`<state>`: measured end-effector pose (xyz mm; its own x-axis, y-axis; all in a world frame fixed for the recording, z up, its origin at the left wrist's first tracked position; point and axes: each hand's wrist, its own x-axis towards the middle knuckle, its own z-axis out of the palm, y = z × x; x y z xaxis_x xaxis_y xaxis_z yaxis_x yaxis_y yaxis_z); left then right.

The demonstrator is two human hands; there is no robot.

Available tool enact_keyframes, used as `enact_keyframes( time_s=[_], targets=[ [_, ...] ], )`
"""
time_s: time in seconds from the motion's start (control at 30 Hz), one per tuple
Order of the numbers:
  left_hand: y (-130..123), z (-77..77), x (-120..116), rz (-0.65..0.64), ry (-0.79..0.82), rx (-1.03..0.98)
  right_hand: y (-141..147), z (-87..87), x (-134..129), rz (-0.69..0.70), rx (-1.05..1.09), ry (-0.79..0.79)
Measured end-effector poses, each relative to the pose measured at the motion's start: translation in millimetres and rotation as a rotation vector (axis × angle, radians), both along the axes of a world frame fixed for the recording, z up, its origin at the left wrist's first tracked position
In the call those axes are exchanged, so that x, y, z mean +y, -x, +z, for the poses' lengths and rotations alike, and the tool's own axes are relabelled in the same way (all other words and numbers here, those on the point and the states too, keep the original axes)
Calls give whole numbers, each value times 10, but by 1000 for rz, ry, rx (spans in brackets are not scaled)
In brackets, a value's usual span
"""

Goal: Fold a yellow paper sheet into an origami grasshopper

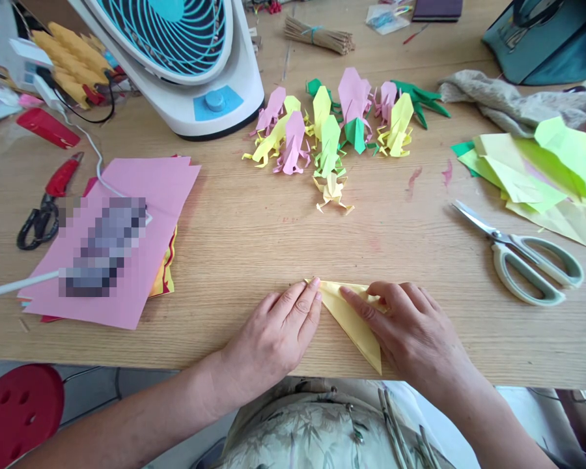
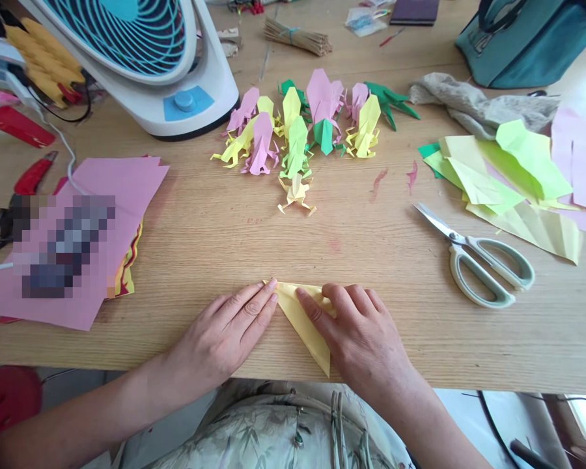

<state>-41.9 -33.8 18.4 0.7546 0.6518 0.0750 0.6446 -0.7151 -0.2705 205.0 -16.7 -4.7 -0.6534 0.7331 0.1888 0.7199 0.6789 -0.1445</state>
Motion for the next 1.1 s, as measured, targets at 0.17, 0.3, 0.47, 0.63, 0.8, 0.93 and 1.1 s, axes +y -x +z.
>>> enact_keyframes(
  time_s=[0.17,0.3,0.47,0.63,0.8,0.93,1.1],
  targets=[
    [-4,17,-3,0,0,11,5,12,5,7,12,5],
    [-19,10,-3,12,-7,-2,9,7,6,9,21,-4],
    [-26,-1,-8,22,12,-21,15,-3,16,8,24,-16],
    [-12,-12,-12,58,41,-50,17,-11,26,17,41,-31],
    [12,-27,-3,88,116,-100,14,-19,27,20,31,-24],
    [30,-39,-2,103,162,-164,12,-22,30,27,33,-21],
    [32,-73,-17,106,155,-185,11,-31,32,28,38,-23]
  ],
)
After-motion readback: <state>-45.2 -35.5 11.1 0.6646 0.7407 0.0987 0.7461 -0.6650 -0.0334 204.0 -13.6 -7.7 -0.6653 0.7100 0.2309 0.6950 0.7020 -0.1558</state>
